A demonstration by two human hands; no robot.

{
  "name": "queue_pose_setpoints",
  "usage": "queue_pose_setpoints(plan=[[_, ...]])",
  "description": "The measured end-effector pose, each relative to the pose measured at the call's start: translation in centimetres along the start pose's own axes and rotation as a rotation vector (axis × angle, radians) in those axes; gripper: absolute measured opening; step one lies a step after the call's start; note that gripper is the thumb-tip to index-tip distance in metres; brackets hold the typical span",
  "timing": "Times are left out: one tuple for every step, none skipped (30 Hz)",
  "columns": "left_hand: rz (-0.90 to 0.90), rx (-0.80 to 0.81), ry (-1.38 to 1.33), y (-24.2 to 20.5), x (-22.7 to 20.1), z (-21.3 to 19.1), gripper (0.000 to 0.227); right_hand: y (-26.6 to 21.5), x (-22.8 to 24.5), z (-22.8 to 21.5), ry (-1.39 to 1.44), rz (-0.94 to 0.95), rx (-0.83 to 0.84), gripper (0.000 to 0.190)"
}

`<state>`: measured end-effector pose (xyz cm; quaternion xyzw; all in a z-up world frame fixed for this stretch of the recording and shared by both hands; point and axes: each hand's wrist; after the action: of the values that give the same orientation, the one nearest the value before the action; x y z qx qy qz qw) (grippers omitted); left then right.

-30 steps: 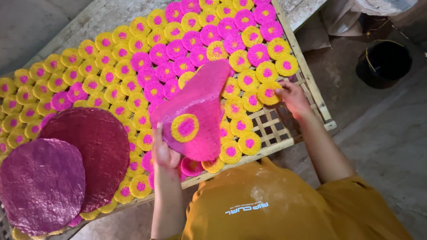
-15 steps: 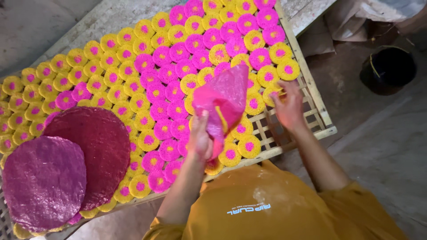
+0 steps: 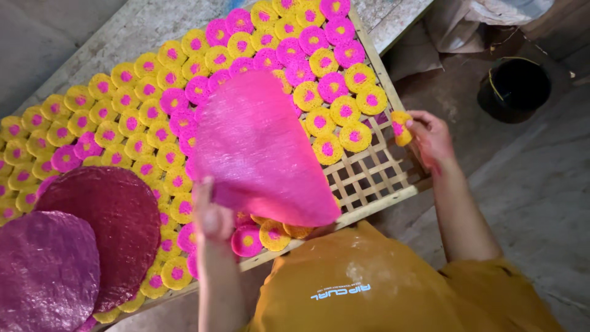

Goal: The person arranges small yellow and pink circular items onto large pink circular sheets laid on a wooden lattice tray. They repeatedly pick up the circles and place them in rows, then lift and reposition the pink sheets to continue the arrangement.

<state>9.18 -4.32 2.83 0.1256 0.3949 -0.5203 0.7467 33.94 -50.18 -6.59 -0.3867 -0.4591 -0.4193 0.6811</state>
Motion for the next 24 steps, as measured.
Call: queue_pose_setpoints(plan=[[0.042, 0.002, 0.007, -0.8, -1.5, -0.2, 0.058, 0.6, -0.8, -0.7, 0.058, 0.03, 0.011, 0.025], [0.081, 0.011, 0.034, -1.7, -2.8, -0.1, 0.055, 1.2, -1.6, -1.0, 0.116, 0.061, 0.021, 0.024], [0.148, 0.01, 0.082, -2.6, -4.1, 0.2, 0.058, 2.0, -2.2, -1.3, 0.172, 0.09, 0.035, 0.023], [0.215, 0.009, 0.13, -3.6, -5.2, 0.6, 0.061, 2.7, -3.0, -1.2, 0.112, 0.065, 0.038, 0.023], [0.194, -0.199, 0.233, -4.3, -6.2, 0.9, 0.061, 3.0, -3.9, -1.0, 0.049, 0.041, 0.044, 0.024], [0.167, -0.409, 0.332, -4.8, -7.3, 1.1, 0.061, 3.2, -4.5, -0.9, -0.013, 0.016, 0.051, 0.024], [0.136, -0.625, 0.423, -5.5, -8.1, 0.9, 0.062, 3.4, -5.1, -0.7, -0.19, -0.069, 0.022, 0.022], [0.167, -0.612, 0.434, -6.1, -9.0, 0.4, 0.061, 3.2, -5.6, -0.4, -0.366, -0.158, -0.005, 0.021], [0.202, -0.601, 0.442, -6.6, -10.0, -0.4, 0.061, 3.5, -5.7, -0.2, -0.54, -0.255, -0.026, 0.02], [0.236, -0.591, 0.45, -7.2, -10.6, -1.6, 0.06, 3.8, -5.5, 0.0, -0.611, -0.253, -0.053, 0.022], [0.306, -0.533, 0.458, -8.0, -11.3, -3.2, 0.057, 3.8, -5.3, 0.2, -0.681, -0.246, -0.074, 0.024], [0.377, -0.476, 0.469, -8.6, -12.1, -5.1, 0.056, 3.8, -5.1, 0.4, -0.751, -0.241, -0.096, 0.027], [0.423, -0.534, 0.721, -9.0, -13.0, -7.4, 0.048, 3.7, -4.7, 0.7, -0.892, -0.372, -0.093, 0.028], [0.454, -0.589, 0.975, -9.6, -14.2, -9.9, 0.04, 3.6, -4.3, 0.9, -1.026, -0.511, -0.087, 0.029], [0.464, -0.646, 0.941, -10.2, -15.4, -12.6, 0.041, 3.7, -4.0, 1.2, -1.069, -0.523, -0.109, 0.026], [0.475, -0.702, 0.907, -10.6, -16.9, -15.4, 0.042, 3.7, -3.7, 1.5, -1.11, -0.537, -0.132, 0.023], [0.559, -0.669, 1.011, -11.2, -18.6, -18.1, 0.049, 3.9, -3.6, 2.0, -0.982, -0.555, -0.116, 0.025], [0.638, -0.635, 1.118, -12.1, -20.1, -20.8, 0.055, 3.9, -3.5, 2.6, -0.854, -0.566, -0.1, 0.027], [0.649, -0.649, 0.983, -13.1, -21.3, -23.5, 0.052, 3.9, -3.5, 3.1, -0.86, -0.553, -0.106, 0.026], [0.664, -0.659, 0.848, -14.2, -22.7, -26.3, 0.049, 3.7, -3.7, 3.8, -0.866, -0.539, -0.111, 0.026], [0.684, -0.659, 0.711, -15.0, -24.3, -29.3, 0.046, 3.3, -4.3, 5.0, -0.818, -0.543, -0.07, 0.026], [0.722, -0.682, 0.701, -16.2, -25.6, -32.3, 0.05, 2.9, -4.8, 6.3, -0.771, -0.545, -0.029, 0.026], [0.763, -0.698, 0.691, -16.8, -26.6, -35.0, 0.055, 2.6, -5.3, 7.7, -0.723, -0.549, 0.006, 0.026], [0.803, -0.713, 0.682, -17.7, -27.3, -37.7, 0.059, 2.3, -5.8, 9.5, -0.698, -0.53, 0.009, 0.025]])
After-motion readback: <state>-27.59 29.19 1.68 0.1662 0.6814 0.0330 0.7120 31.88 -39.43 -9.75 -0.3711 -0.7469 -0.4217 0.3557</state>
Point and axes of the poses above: each hand's wrist, its own y-axis towards the middle knuckle, its own z-axis out of the palm, x = y × z, and after that the axes turned 8 degrees about x, right-handed
